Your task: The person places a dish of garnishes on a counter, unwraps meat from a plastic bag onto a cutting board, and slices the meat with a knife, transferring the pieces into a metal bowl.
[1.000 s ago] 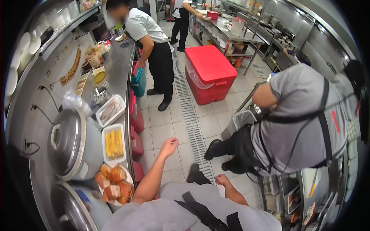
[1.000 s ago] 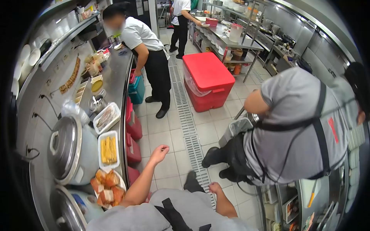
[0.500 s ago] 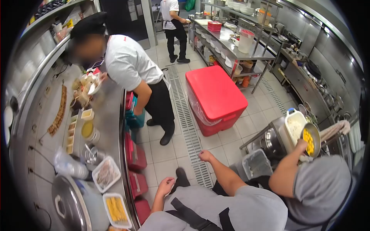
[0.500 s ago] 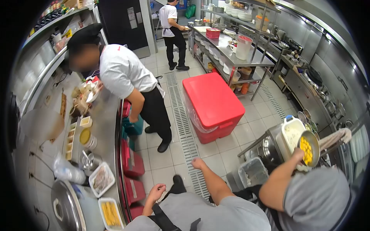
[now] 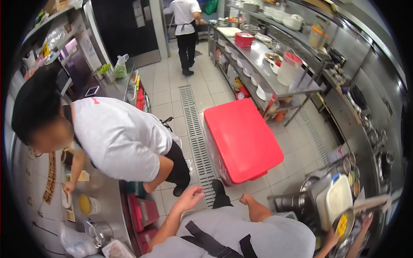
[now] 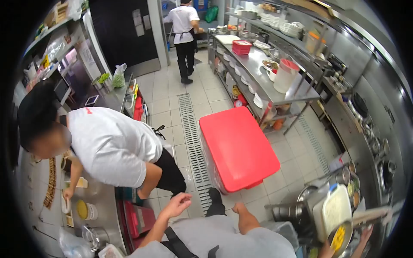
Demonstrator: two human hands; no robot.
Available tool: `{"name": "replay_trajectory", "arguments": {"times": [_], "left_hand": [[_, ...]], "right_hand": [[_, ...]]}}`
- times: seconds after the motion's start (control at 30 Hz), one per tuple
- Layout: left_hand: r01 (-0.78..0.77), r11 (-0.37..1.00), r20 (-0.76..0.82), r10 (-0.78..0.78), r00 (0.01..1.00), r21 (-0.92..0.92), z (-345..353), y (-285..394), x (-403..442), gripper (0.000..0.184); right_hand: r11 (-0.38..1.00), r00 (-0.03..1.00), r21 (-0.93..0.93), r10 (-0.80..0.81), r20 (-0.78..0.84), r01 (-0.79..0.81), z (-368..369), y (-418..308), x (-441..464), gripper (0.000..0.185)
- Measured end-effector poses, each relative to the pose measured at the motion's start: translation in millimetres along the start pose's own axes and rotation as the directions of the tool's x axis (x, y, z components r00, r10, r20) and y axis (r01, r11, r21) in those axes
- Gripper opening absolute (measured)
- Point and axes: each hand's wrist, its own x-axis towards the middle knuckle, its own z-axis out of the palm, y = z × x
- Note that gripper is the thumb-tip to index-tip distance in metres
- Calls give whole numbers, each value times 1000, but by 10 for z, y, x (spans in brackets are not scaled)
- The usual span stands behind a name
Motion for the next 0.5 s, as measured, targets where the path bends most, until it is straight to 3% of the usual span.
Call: {"name": "replay_trajectory", "arguments": {"times": [0.07,0.13,0.2,0.27,0.33,0.43,0.5], "left_hand": [[-27,1000,-46,27,999,-4,-184,250,473,33],[-106,993,-111,112,988,54,-462,422,950,32],[-67,981,-279,13,960,-184,-586,473,1149,30],[-107,969,-395,11,919,-221,-826,704,1358,30],[-113,980,-522,13,853,-161,-1026,815,1509,31],[-121,969,-634,-44,772,-214,-1242,822,1688,31],[-138,953,-696,-94,711,-270,-1337,865,1742,31]], "right_hand": [[993,996,-84,81,39,-77,-41,155,159,27],[990,994,-139,18,-104,-33,-621,24,787,28],[980,959,-119,-183,-215,161,-1394,-362,1128,33],[953,977,-221,-211,2,206,-2228,-824,1691,38],[917,967,-322,-254,-18,235,-2565,-937,2888,39],[910,962,-324,-272,8,260,-3657,-1722,3014,42],[897,960,-344,-275,55,277,-3867,-1911,3116,44]]}}
